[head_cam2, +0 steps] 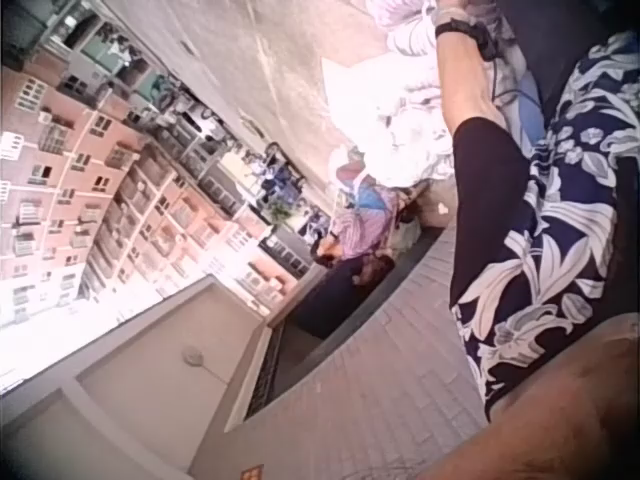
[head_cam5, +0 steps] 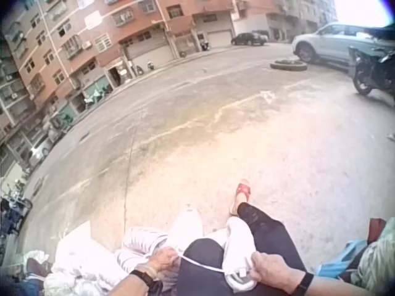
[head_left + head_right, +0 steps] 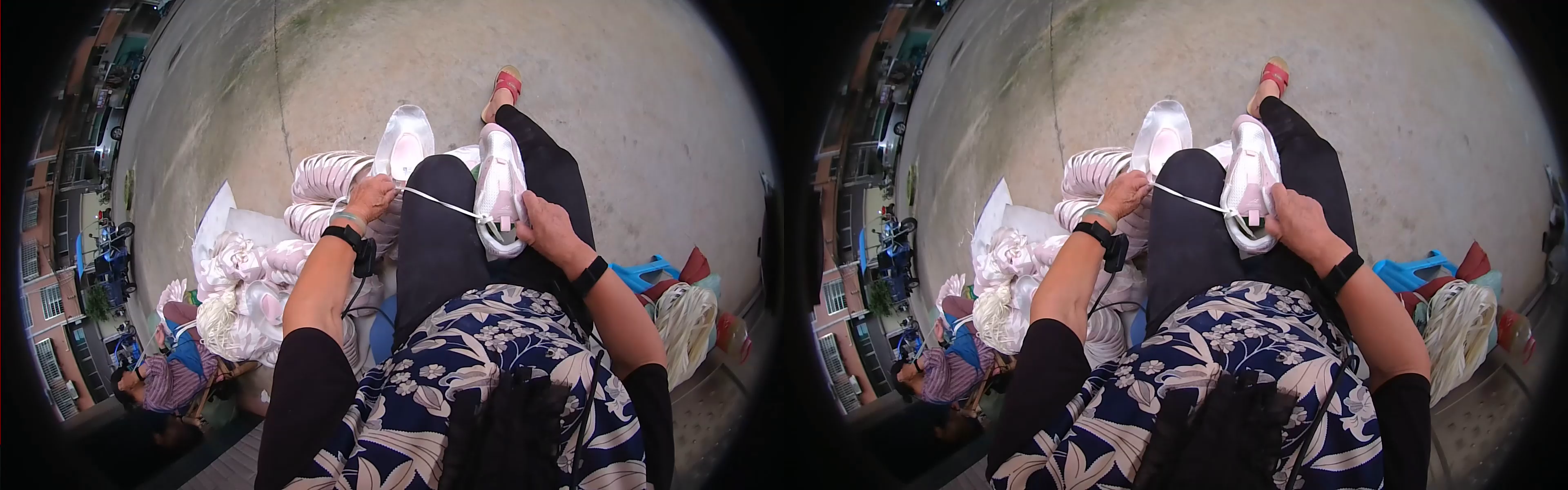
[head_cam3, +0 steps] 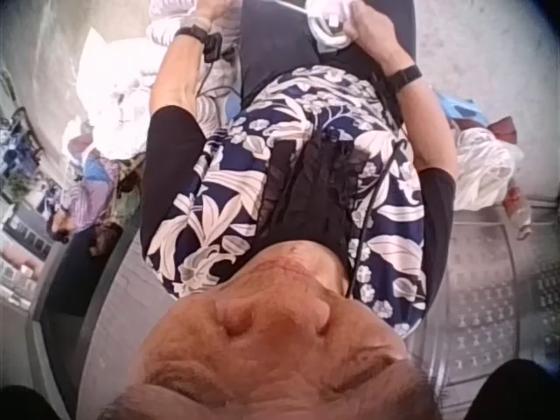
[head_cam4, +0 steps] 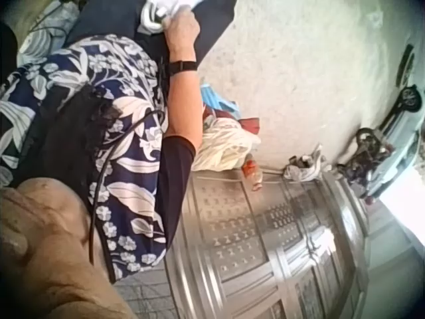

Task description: The recorder is threading laces through a large stack of white sneakers while sitting outdoors.

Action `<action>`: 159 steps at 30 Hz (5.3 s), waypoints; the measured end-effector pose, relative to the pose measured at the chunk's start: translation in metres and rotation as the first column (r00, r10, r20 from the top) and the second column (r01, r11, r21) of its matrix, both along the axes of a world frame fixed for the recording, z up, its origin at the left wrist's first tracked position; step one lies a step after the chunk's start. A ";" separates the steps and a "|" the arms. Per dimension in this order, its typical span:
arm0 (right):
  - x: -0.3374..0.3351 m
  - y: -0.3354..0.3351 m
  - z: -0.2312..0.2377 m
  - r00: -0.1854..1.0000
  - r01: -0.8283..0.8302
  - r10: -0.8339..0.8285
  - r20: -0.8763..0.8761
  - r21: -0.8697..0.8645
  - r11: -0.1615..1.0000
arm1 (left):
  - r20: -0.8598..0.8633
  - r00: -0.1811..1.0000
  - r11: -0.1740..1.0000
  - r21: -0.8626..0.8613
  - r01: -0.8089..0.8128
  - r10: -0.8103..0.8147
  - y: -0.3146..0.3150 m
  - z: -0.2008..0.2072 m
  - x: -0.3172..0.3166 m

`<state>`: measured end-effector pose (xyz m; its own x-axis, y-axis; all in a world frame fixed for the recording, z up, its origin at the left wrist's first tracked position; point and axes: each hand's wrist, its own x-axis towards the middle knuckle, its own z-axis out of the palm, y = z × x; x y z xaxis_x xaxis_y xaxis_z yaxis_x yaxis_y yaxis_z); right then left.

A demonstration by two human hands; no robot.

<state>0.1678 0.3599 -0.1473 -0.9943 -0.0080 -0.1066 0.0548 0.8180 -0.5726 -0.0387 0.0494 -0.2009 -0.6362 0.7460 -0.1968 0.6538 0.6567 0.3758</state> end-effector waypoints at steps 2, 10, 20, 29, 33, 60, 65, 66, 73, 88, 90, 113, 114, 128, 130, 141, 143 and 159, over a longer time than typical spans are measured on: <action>0.001 0.003 -0.001 1.000 0.011 -0.011 -0.010 -0.006 1.000 | -0.053 0.998 0.999 0.027 0.037 -0.036 0.000 0.013 0.006; 0.007 0.009 -0.002 0.998 0.008 -0.010 -0.057 -0.045 0.999 | -0.042 0.980 0.940 0.295 -0.171 0.192 -0.017 0.116 0.027; 0.014 0.013 -0.006 0.997 0.036 -0.041 -0.068 -0.067 0.997 | 0.080 0.994 0.996 0.053 0.076 -0.080 0.014 0.182 0.171; 0.011 0.000 -0.011 0.993 -0.032 0.034 -0.113 0.020 0.999 | 0.131 0.980 0.985 -0.065 0.161 -0.152 0.083 0.120 0.168; 0.001 -0.001 0.002 0.999 0.046 -0.047 0.025 0.041 0.998 | 0.114 0.966 0.955 -0.163 0.249 -0.233 0.100 0.108 0.174; -0.006 -0.005 -0.004 0.993 0.046 -0.063 0.102 0.161 0.986 | 0.223 0.974 0.965 -0.244 0.095 -0.039 0.151 0.073 0.113; -0.005 -0.005 0.003 0.993 -0.059 0.042 0.111 0.160 0.985 | 0.228 0.974 0.973 -0.227 0.035 0.018 0.142 0.077 0.113; -0.004 -0.006 0.007 0.991 -0.076 0.058 0.116 0.152 0.986 | 0.227 0.971 0.976 -0.215 -0.022 0.072 0.142 0.079 0.113; -0.009 -0.002 0.009 0.987 0.002 -0.012 0.158 0.060 0.998 | 0.189 0.981 0.986 -0.165 -0.013 0.045 0.143 0.079 0.108; 0.000 0.020 0.037 0.854 0.268 0.027 0.520 -0.484 0.833 | -0.012 0.870 0.701 0.586 0.406 -0.493 0.149 0.175 0.120; 0.010 0.030 0.042 0.891 0.328 -0.001 0.455 -0.640 0.695 | -0.032 0.725 0.514 0.684 0.518 -0.688 0.151 0.239 0.137; 0.139 0.075 0.039 0.728 0.646 -0.594 0.343 -0.635 0.424 | -0.527 0.814 0.184 0.799 0.572 -0.244 0.152 0.301 0.210; 0.142 0.076 0.037 0.748 0.630 -0.582 0.319 -0.618 0.470 | -0.507 0.822 0.152 0.819 0.553 -0.261 0.157 0.301 0.215; 0.204 0.070 0.051 0.746 0.665 -0.459 0.482 -0.577 0.475 | -0.307 0.546 0.053 0.836 0.546 -0.780 0.197 0.306 0.211; 0.219 0.076 0.053 0.717 0.694 -0.508 0.477 -0.548 0.466 | -0.200 0.760 0.210 0.890 0.405 -0.619 0.209 0.311 0.231; 0.335 0.188 0.043 0.132 0.947 -0.949 -0.287 -0.246 0.207 | 0.066 0.642 0.549 0.591 0.591 -0.764 0.220 0.276 0.169; 0.330 0.194 0.048 0.192 0.971 -0.923 -0.334 -0.072 0.228 | 0.157 0.750 0.693 0.536 0.481 -0.642 0.210 0.263 0.154; 0.303 0.218 0.025 0.100 0.988 -0.961 -0.258 0.139 0.066 | 0.570 0.813 0.941 0.325 -0.094 -0.116 0.143 0.184 0.116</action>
